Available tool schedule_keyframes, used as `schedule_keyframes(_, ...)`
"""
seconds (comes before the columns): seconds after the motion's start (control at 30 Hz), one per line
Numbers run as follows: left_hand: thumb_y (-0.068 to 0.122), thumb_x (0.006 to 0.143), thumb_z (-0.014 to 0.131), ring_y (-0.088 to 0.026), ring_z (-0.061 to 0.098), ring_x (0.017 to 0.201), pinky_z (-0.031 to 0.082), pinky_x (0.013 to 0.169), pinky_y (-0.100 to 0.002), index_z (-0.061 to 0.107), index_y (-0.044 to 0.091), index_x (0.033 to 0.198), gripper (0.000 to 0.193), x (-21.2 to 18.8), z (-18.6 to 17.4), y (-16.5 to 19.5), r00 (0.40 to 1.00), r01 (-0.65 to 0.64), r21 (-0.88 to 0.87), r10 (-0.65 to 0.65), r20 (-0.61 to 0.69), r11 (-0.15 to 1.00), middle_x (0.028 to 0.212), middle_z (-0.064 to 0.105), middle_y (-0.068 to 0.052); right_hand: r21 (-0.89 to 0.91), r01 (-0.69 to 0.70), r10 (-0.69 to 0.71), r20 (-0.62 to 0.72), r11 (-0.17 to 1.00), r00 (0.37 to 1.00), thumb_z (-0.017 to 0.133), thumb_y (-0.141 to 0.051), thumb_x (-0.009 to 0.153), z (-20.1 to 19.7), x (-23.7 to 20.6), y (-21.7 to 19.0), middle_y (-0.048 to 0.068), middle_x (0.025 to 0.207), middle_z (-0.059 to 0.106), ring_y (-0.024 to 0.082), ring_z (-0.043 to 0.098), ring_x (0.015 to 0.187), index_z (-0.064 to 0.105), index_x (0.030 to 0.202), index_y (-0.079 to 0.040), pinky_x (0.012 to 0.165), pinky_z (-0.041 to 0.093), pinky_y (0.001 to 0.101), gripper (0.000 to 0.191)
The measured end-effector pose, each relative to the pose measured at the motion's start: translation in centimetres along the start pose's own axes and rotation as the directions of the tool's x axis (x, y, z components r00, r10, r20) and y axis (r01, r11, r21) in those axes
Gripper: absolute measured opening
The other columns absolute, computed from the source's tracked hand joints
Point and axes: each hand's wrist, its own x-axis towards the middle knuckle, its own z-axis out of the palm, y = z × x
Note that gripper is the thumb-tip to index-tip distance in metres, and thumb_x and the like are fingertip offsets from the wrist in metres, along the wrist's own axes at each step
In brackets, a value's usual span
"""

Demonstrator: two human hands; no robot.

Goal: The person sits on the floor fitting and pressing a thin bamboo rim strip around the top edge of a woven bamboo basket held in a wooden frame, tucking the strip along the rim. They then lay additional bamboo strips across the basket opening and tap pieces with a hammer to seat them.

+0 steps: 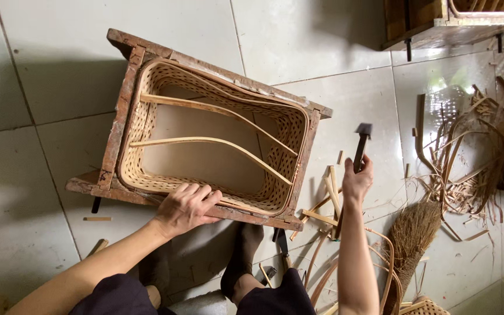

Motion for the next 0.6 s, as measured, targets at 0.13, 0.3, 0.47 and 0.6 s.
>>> schedule_keyframes(0.13, 0.051, 0.066, 0.082, -0.024, 0.065, 0.086, 0.053, 0.076, -0.039, 0.066, 0.014, 0.112, 0.061, -0.2, -0.7, 1.0, 0.998, 0.057, -0.033, -0.057, 0.015, 0.998, 0.096, 0.065, -0.004, -0.282, -0.164, 0.142, -0.096, 0.945, 0.985, 0.076, -0.025, 0.092, -0.3, 1.7, 4.9, 0.016, 0.11, 0.074, 0.031, 0.069, 0.1, 0.059, 0.133, -0.009, 0.09, 0.052, 0.0464, 0.048)
schedule_keyframes(0.3, 0.052, 0.077, 0.079, -0.025, 0.064, 0.082, 0.052, 0.074, -0.039, 0.07, 0.013, 0.106, 0.05, -0.8, -1.2, 3.2, 0.991, 0.131, -0.132, -0.129, 0.024, 0.983, 0.089, 0.067, -0.006, -0.419, -0.151, 0.131, -0.077, 0.895, 0.988, 0.076, -0.031, 0.093, -1.8, 1.4, 9.1, 0.017, 0.115, 0.07, 0.039, 0.065, 0.107, 0.058, 0.137, -0.009, 0.093, 0.05, 0.0504, 0.052)
schedule_keyframes(0.47, 0.038, 0.086, 0.071, -0.022, 0.061, 0.085, 0.052, 0.077, -0.036, 0.08, 0.018, 0.098, 0.025, 0.2, -1.0, 3.5, 0.97, 0.244, -0.334, -0.227, 0.089, 0.91, 0.087, 0.07, 0.002, -0.529, 0.241, -0.298, -0.023, 0.813, 0.954, 0.072, -0.027, 0.097, -1.4, -1.0, 8.3, 0.015, 0.125, 0.063, 0.034, 0.057, 0.117, 0.063, 0.134, -0.01, 0.099, 0.042, 0.0493, 0.042)
schedule_keyframes(0.6, 0.034, 0.084, 0.075, -0.02, 0.061, 0.084, 0.051, 0.076, -0.036, 0.082, 0.015, 0.093, 0.022, 1.7, -0.6, 3.0, 0.92, 0.375, -0.44, -0.268, 0.287, 0.815, 0.086, 0.07, 0.001, -0.597, 0.491, -0.326, 0.369, 0.634, 0.87, 0.075, -0.043, 0.092, -0.5, -4.0, 5.6, 0.01, 0.114, 0.064, 0.031, 0.057, 0.115, 0.07, 0.112, -0.01, 0.097, 0.043, 0.047, 0.039)
